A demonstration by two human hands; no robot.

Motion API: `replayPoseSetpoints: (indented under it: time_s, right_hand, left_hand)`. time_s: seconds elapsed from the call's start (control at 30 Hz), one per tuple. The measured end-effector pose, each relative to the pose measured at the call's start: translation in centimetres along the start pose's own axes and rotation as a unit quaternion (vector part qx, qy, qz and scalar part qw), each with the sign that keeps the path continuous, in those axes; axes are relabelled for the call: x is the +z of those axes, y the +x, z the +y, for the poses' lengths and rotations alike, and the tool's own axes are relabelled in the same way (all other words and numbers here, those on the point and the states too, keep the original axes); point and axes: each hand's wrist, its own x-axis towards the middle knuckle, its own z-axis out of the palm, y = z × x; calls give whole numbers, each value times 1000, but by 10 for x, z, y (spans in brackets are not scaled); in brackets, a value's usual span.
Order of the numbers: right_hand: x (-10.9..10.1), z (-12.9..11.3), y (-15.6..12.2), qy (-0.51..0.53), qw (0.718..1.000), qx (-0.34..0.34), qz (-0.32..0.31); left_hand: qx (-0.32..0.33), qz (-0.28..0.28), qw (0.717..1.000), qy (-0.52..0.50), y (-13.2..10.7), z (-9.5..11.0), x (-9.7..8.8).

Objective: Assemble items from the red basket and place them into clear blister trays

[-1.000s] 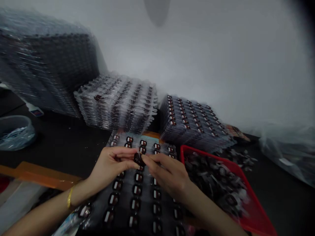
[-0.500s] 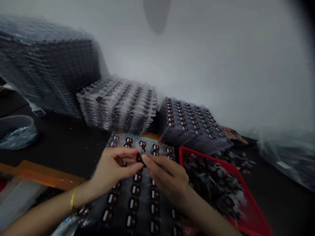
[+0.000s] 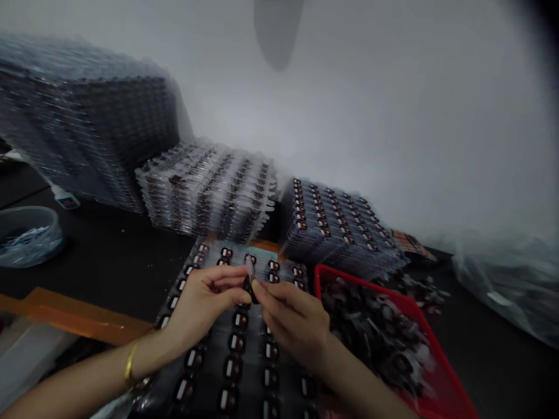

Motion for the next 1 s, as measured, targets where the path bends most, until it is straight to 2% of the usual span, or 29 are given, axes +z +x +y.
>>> replayPoseSetpoints:
  time_s: [0.13, 0.23, 0.3, 0.33, 0.4, 0.5, 0.57, 0.63, 0.77, 0.83, 0.87, 0.9, 0.93, 1.0]
  right_hand:
    - [2, 5, 9, 34, 999, 28, -7]
    - [7, 12, 11, 17, 999, 47, 10]
    - [10, 16, 12, 37, 995, 88, 35]
    - [11, 17, 13, 70, 988, 130, 43]
    - [11, 20, 15, 182, 950, 249, 41]
    - [12, 22, 19, 361, 830, 424, 38]
    - [14, 23, 20, 420, 769, 479, 50]
    - [19, 23, 19, 443, 745, 495, 66]
    - [25, 24, 16, 461, 721, 508, 93]
    - [25, 29, 15, 457, 719, 515, 93]
    - [24, 33, 15, 453, 726, 512, 79]
    - [23, 38, 14, 441, 744, 499, 55]
    - [20, 44, 14, 417, 778, 470, 22]
    - [16, 53, 14, 318, 878, 355, -48]
  left_hand:
    - [-45, 56, 994, -84, 10, -7, 1]
    - [-65, 69, 987, -132, 20, -11, 3]
    - [-68, 72, 983, -155, 25, -10, 4]
    - [-65, 70, 982, -162, 27, -8, 4]
    - [-61, 54, 982, -173, 29, -4, 4]
    - [-68, 27, 976, -207, 29, 1, 6]
    - [-71, 30, 967, -244, 31, 2, 11]
    - [-75, 41, 955, -285, 32, 1, 17]
    - [-87, 51, 942, -320, 37, -4, 26]
    - [-87, 46, 949, -301, 40, -6, 24]
    - [-85, 36, 956, -278, 42, -6, 21]
    - [-79, 20, 967, -243, 45, -5, 16]
    - [-58, 2, 979, -194, 49, -3, 9]
    - [29, -52, 997, -40, 59, 6, -7]
